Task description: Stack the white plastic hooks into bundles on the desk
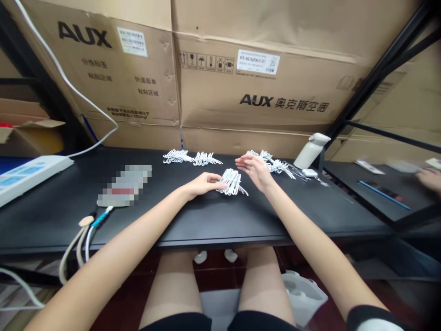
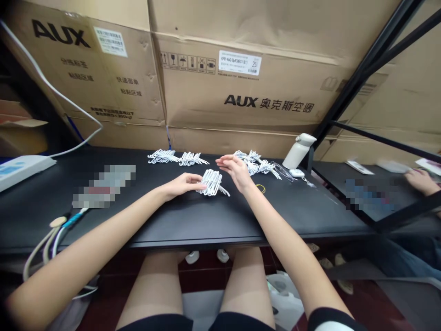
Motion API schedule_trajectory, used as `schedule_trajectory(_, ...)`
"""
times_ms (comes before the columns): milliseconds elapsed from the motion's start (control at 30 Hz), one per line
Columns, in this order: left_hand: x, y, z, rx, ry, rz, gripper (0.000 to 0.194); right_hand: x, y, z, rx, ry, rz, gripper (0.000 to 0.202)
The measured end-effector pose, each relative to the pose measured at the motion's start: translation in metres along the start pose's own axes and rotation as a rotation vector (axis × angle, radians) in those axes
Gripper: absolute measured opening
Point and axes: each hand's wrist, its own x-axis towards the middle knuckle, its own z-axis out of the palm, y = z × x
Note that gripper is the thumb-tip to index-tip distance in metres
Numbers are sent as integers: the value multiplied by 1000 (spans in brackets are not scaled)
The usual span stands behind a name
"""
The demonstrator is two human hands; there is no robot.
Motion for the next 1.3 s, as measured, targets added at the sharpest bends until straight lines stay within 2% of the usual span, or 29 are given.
schedule_trajectory(100, 1, -1, 0, -76, 72, -10, 36, -1, 2, 3, -183, 53, -89, 17)
schedule_trajectory(300, 7, -6, -2, -264, 202, -4, 33, -8, 5, 7, -489, -69, -287, 22)
schedule_trajectory(433, 7, -4, -3, -338, 199, -19, 34, -9, 7, 4, -632, -116, -293, 21)
schedule_trajectory(600, 6, -6, -2, -233, 211, -17, 38, -11, 9, 6, -592, -167, -251, 22)
schedule_trajectory(767, 6, -11, 2, -99, 272, -26, 51, -16, 12, 17, -510, -193, -256, 22)
schedule_trajectory(967, 6, -8, 2, -164, 276, -68, 55, -13, 13, 16, -427, -220, -130, 29)
schedule_trajectory(1300, 7, -9, -2, -241, 268, -33, 50, -15, 2, 16, -502, -239, -156, 27)
